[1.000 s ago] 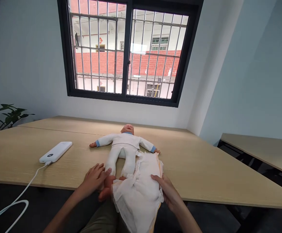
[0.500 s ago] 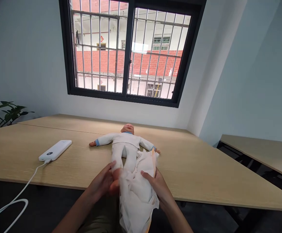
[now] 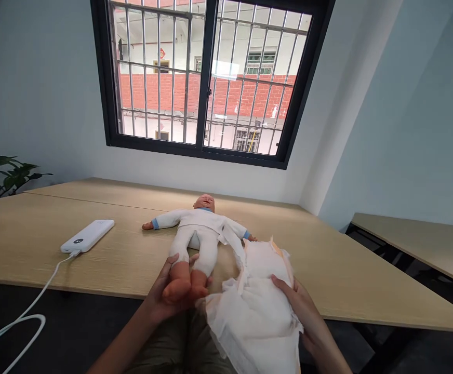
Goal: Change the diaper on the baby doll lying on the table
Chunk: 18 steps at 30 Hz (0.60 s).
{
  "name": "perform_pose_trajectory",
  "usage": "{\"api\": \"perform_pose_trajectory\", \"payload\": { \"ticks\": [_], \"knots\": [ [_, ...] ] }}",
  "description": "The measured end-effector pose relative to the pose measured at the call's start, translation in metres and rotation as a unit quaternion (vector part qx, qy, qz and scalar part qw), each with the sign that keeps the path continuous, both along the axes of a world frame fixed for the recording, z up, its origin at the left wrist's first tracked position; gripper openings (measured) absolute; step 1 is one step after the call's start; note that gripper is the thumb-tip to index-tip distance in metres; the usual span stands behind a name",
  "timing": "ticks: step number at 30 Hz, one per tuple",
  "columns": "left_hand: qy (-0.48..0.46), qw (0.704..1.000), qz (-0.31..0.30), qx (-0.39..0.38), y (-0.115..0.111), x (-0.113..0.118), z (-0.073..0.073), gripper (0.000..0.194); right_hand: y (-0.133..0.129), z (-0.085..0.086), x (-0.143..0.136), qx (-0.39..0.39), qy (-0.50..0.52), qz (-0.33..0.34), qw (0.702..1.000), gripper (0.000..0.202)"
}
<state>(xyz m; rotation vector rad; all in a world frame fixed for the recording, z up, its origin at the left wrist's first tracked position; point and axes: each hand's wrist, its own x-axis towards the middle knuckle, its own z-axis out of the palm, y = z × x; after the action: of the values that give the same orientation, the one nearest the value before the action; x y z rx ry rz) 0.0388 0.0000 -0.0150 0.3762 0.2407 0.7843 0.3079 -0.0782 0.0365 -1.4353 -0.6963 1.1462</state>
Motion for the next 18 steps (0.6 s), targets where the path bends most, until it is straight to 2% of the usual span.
{"api": "perform_pose_trajectory", "payload": {
  "ticks": [2, 5, 9, 11, 13, 15, 18],
  "knots": [
    [0.025, 1.000, 0.004, -0.007, 0.006, -0.005, 0.012, 0.052, -0.004, -0.002, 0.009, -0.016, 0.007, -0.005, 1.000, 0.035],
    [0.031, 0.999, -0.006, 0.024, 0.021, -0.007, 0.046, 0.041, -0.004, -0.006, 0.004, -0.036, 0.032, 0.049, 0.998, 0.034],
    [0.003, 0.996, -0.023, 0.089, 0.048, 0.001, 0.100, 0.031, 0.017, -0.016, -0.029, -0.023, 0.034, 0.120, 0.992, 0.026],
    [0.000, 0.994, -0.020, 0.108, 0.061, 0.008, 0.121, 0.025, 0.035, -0.020, -0.051, -0.038, 0.049, 0.139, 0.988, 0.017],
    [0.007, 0.993, -0.019, 0.116, 0.072, 0.014, 0.138, 0.024, 0.054, -0.023, -0.073, -0.064, 0.093, 0.165, 0.980, 0.013],
    [0.009, 0.992, -0.025, 0.126, 0.081, 0.019, 0.151, 0.025, 0.074, -0.023, -0.092, -0.058, 0.121, 0.187, 0.973, 0.011],
    [-0.012, 0.987, -0.047, 0.153, 0.089, 0.023, 0.165, 0.028, 0.103, -0.023, -0.112, 0.023, 0.118, 0.198, 0.973, 0.014]
  ]
}}
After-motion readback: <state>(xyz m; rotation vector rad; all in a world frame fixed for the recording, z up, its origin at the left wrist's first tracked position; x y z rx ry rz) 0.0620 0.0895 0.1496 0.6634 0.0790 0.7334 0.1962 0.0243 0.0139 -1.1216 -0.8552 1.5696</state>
